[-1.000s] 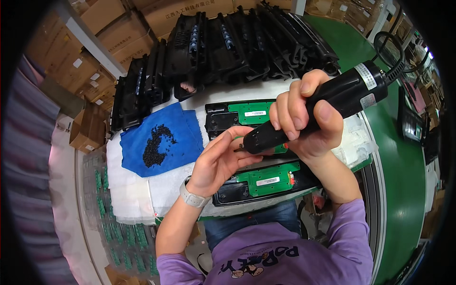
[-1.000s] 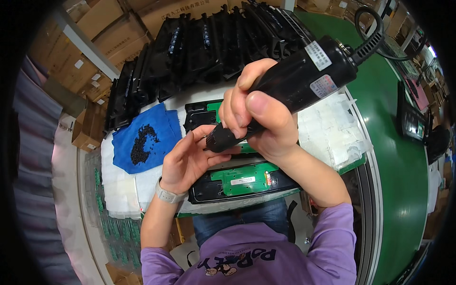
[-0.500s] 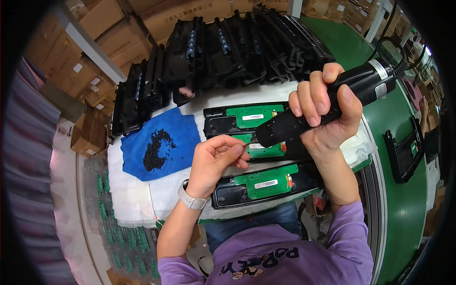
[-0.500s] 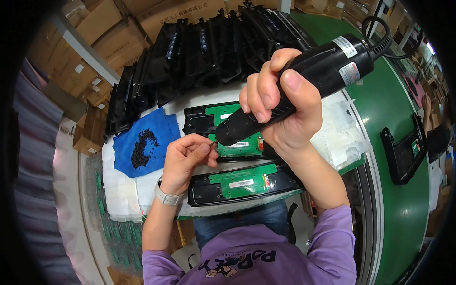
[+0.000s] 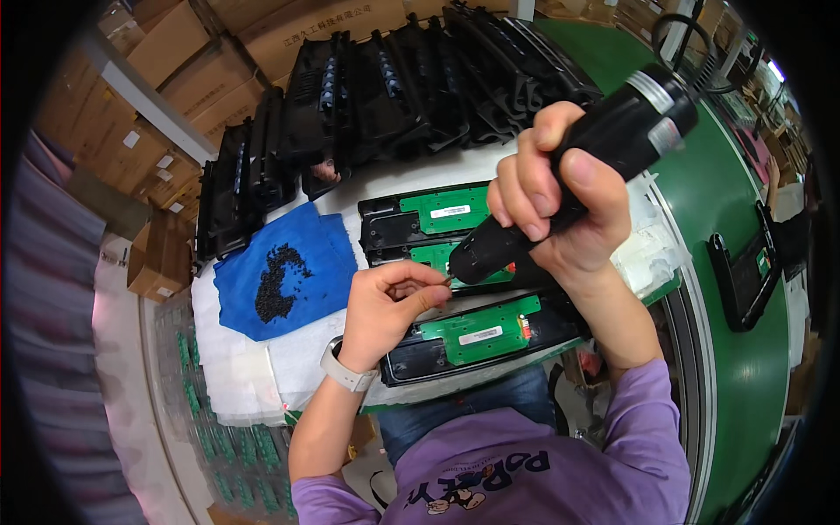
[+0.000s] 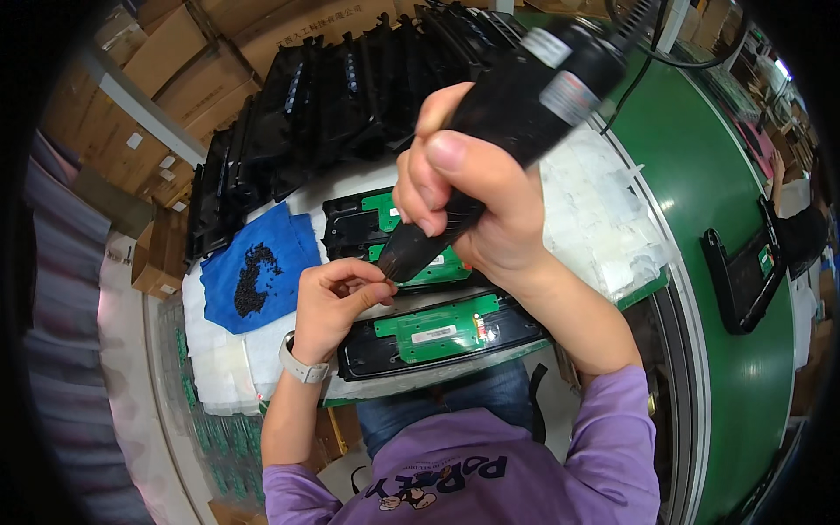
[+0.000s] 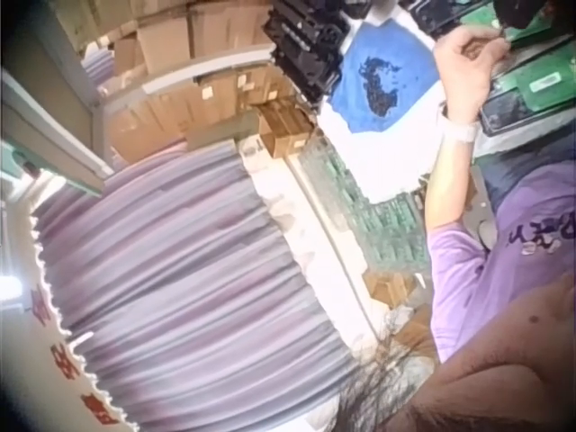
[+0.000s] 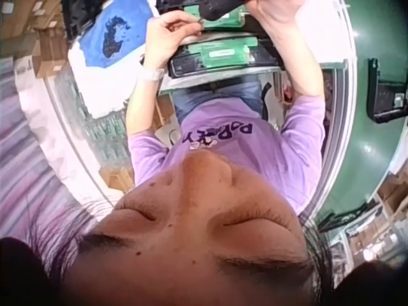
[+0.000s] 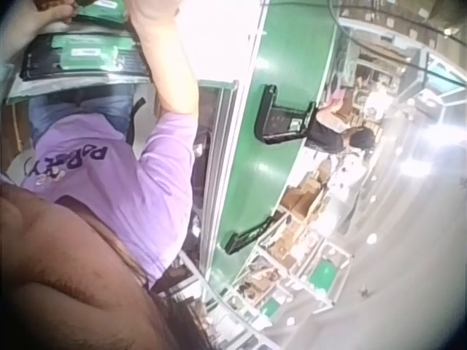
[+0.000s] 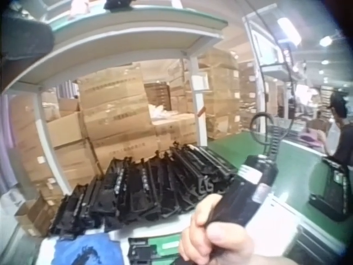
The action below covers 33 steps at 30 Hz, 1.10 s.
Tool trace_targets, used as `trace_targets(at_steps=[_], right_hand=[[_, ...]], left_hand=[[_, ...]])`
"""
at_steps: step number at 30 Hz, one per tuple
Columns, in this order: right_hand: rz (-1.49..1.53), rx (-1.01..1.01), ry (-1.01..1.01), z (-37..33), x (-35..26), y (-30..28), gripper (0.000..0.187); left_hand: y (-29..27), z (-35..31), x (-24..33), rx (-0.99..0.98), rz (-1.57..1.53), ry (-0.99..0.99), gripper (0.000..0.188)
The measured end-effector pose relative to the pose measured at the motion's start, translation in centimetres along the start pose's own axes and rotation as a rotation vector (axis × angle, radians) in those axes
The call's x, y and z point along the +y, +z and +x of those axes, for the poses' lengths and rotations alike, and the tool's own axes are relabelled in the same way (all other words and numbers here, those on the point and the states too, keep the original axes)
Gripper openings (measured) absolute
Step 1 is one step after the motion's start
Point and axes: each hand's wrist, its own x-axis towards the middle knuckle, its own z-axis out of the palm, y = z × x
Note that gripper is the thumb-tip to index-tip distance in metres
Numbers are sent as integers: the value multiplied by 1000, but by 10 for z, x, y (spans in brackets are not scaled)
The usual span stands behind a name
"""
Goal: Installing small green circuit boards onto toner cartridges and securing them with an electric screwdriver.
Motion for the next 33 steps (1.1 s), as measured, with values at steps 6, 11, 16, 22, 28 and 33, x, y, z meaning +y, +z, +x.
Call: trace_targets(at_steps=[6,11,16,22,28,33], right_hand=[[-69,152,28,-1,4,4,18],[-23,112,134,7,-9,-6,19],[-410,28,198,0,-18,-12,16],[-383,34,233,-1,-12,-16,18],[-431,37,250,-3,-7,-15,18],[-472,34,215,-4,-7,-14,19]], left_hand=[[1,1,-6,12,41,20,5],[9,2,8,100,202,252,34],[3,5,11,1,1109,583,48],[6,4,7,-129,1202,461,40],[5,6,4,-140,1124,505,37],[5,5,3,-141,1103,512,35]])
